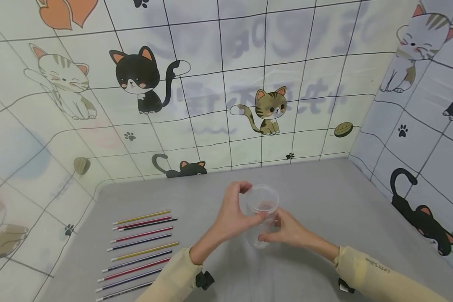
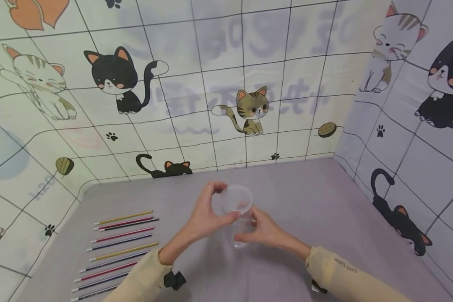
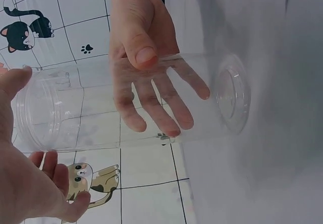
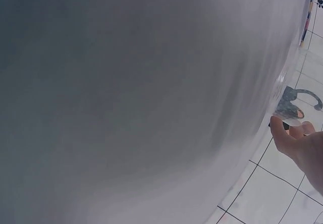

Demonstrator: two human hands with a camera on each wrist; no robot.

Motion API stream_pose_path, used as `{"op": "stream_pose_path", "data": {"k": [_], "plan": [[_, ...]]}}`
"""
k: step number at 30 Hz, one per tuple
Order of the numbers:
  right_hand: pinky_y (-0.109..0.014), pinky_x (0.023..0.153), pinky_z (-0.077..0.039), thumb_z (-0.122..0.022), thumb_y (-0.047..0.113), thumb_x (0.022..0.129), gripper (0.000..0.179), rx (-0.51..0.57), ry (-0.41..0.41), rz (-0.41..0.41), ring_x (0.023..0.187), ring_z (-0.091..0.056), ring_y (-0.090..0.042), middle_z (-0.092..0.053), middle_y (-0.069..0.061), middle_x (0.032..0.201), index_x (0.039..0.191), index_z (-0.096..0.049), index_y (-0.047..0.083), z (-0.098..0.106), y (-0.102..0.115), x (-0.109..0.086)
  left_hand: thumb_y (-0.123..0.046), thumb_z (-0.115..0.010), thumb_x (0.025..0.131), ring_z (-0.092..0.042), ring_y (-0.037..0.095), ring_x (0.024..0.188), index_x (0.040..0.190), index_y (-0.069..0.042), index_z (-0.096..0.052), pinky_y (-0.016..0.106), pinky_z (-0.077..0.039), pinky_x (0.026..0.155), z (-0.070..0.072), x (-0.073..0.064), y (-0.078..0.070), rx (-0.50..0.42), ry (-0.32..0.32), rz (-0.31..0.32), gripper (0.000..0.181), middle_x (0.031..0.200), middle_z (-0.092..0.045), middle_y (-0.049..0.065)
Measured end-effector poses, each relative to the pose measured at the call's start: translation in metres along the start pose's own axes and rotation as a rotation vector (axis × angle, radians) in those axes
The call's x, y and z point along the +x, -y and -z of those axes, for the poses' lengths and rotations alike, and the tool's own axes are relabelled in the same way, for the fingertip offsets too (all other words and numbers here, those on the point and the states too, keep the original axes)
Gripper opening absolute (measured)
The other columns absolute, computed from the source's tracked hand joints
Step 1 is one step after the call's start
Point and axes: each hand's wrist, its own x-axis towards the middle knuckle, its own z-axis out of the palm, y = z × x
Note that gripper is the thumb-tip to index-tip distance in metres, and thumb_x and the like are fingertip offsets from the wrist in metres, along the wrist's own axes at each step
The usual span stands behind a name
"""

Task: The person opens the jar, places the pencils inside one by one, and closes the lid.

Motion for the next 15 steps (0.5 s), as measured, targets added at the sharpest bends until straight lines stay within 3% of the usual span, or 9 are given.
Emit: {"op": "stream_pose_path", "data": {"k": [4, 9, 15], "plan": [[-0.047, 0.093, -0.050, -0.085, 0.016, 0.080, 0.074, -0.004, 0.002, 0.007, 0.116, -0.058, -0.021, -0.055, -0.009, 0.135, 0.141, -0.045, 0.005, -0.0003, -0.0009, -0.0001, -0.023, -0.083, 0.076, -0.043, 0.026, 0.122, 0.133, -0.002, -0.046, 0.050, -0.040, 0.098, 0.0011, -0.0008, 0.0005, -0.001, 0.012, 0.015, 0.072, 0.130, -0.049, 0.010], [-0.052, 0.093, -0.049, -0.086, 0.015, 0.080, 0.073, 0.003, 0.001, 0.003, 0.117, -0.057, -0.022, -0.055, -0.011, 0.135, 0.140, -0.046, 0.005, 0.0002, -0.0018, -0.0004, -0.016, -0.074, 0.078, -0.045, 0.026, 0.121, 0.136, 0.001, -0.046, 0.050, -0.040, 0.099, 0.0018, -0.0008, 0.0009, 0.003, 0.043, -0.049, 0.067, 0.131, -0.052, 0.012], [-0.054, 0.092, -0.050, -0.085, 0.015, 0.081, 0.072, 0.006, 0.010, 0.016, 0.116, -0.058, -0.021, -0.056, -0.010, 0.134, 0.141, -0.045, 0.004, -0.0002, -0.0028, -0.0002, -0.024, -0.084, 0.076, -0.048, 0.029, 0.118, 0.130, 0.001, -0.047, 0.051, -0.042, 0.098, 0.0006, -0.0018, 0.0014, 0.023, -0.017, -0.037, 0.070, 0.127, -0.053, 0.013]]}}
